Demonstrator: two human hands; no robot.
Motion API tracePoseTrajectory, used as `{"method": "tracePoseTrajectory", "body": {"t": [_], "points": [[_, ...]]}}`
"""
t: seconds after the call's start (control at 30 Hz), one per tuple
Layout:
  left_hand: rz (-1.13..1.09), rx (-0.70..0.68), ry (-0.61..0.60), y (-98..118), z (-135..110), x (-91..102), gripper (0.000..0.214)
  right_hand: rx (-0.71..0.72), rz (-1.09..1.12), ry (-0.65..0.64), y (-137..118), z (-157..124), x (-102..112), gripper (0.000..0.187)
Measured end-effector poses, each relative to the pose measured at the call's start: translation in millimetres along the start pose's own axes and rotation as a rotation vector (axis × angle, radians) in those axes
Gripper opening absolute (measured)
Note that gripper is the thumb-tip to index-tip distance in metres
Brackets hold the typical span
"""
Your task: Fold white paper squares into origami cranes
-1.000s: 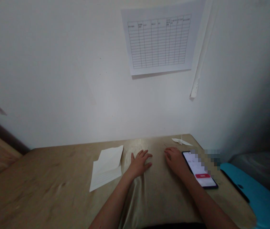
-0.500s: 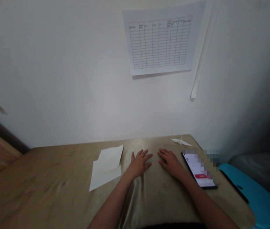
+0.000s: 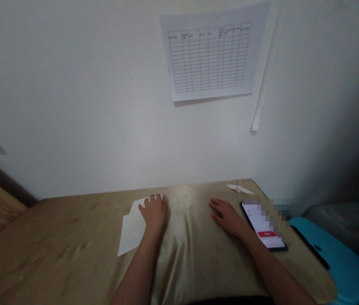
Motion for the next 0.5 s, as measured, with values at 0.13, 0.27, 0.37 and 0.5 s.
{"method": "tracePoseTrajectory", "body": {"t": [0.13, 0.27, 0.37, 0.5], "points": [[0.035, 0.074, -0.099, -20, 7, -3.0, 0.036, 0.000, 0.008, 0.003, 0, 0, 1, 0.051], [0.038, 0.086, -0.134, -27, 12, -6.2, 0.038, 0.003, 0.009, 0.007, 0, -1, 2, 0.051], [0.038, 0.090, -0.127, -27, 14, -6.2, 0.038, 0.002, 0.008, 0.011, 1, -1, 2, 0.052], [0.039, 0.091, -0.121, -28, 15, -5.7, 0.039, -0.005, 0.012, 0.011, 2, -1, 1, 0.052]]}}
Point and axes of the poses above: each hand's wrist, its own z-axis towards the middle knuckle, its own x-axis out of the back of the hand, y = z × x, the point moved 7 cm from there along z, towards the middle knuckle, and after that the axes turned 6 degrees about -z, right-handed, at the moved point
